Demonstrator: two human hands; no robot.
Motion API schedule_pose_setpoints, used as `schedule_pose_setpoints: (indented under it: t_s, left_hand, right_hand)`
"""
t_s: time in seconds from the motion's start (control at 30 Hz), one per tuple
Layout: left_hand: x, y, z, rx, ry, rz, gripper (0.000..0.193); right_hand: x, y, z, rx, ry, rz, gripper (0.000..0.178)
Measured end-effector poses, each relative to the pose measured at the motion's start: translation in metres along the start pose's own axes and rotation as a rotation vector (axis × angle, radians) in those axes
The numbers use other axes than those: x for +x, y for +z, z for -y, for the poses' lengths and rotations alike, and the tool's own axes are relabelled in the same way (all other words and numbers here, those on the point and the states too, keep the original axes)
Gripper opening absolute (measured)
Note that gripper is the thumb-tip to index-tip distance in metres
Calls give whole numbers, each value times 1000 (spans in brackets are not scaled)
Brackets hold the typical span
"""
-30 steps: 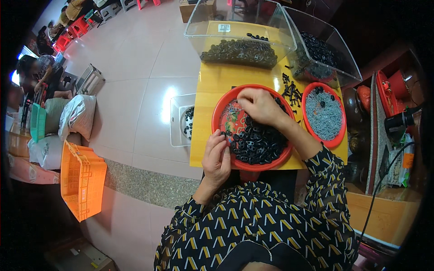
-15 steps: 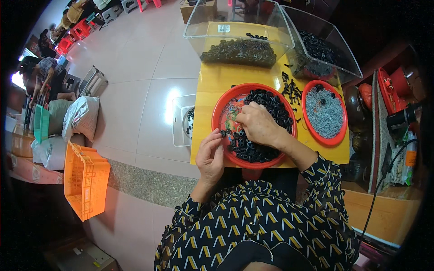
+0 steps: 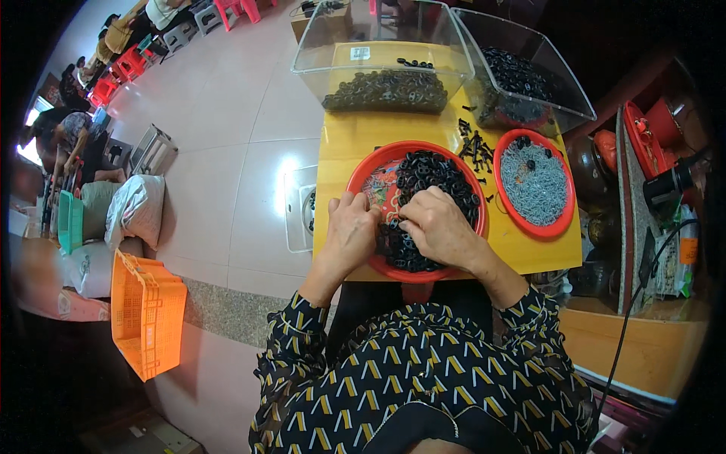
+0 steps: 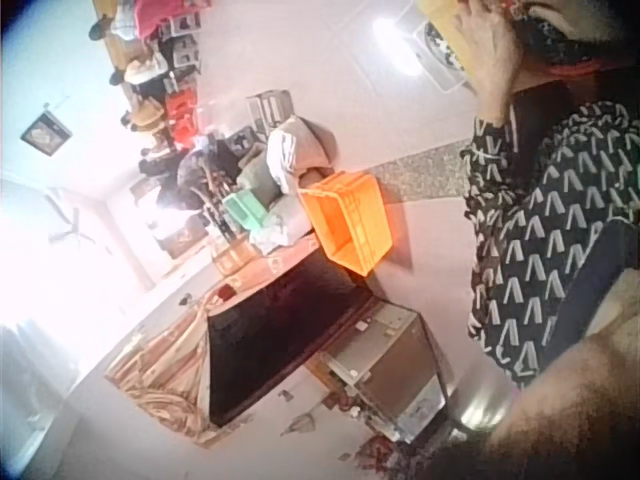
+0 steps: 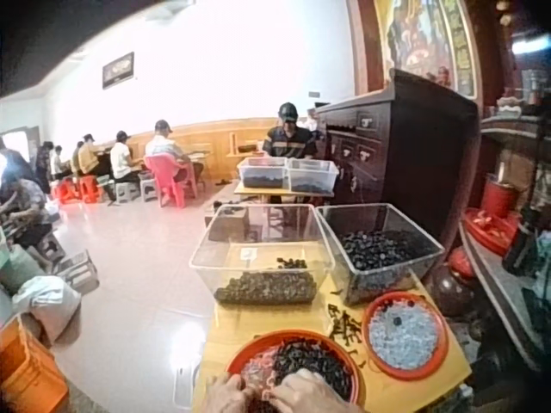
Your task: The person sits at a table and assembles small black plastic components with metal screws. They pick up a plastic piece and a screw, insert the screw into the plastic, and tighten it by hand. The person repeats this process for multiple units, placing the finished assemblies into a red tray.
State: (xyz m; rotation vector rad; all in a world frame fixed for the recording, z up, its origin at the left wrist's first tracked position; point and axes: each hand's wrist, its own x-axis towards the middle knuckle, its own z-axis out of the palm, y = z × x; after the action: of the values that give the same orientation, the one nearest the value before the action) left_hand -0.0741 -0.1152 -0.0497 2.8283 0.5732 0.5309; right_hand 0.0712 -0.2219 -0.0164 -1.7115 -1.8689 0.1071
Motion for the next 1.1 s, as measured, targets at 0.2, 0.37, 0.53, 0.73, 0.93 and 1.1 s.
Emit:
schedule_pose_setpoints:
  t_s: [0.2,0.37,0.53,0.73,0.93,1.1]
  left_hand:
    - [1,2,0,-39,0,37,13]
    - [-4,3,-1,-220,75,-131,14]
    - [-21,-20,-39,-426,247,-306,16]
    - [-39,-16,-61,-509,249,-268,19]
    - [-34,-17,-58,-687,37,-202,17]
    - [-10,-4,-28,-461,-57,-206,17]
  right_hand:
    - [-22,-9,7,78,23,-57,9]
    - [-36,-10,19,305,137,-191,8]
    - [-54,4,27,1255,703,73,19]
    - [-66,13,29,1808,837,157,11]
    - [-68,15,25,1644,867,36,8]
    - [-74,-7,24,1410,757,-103,8]
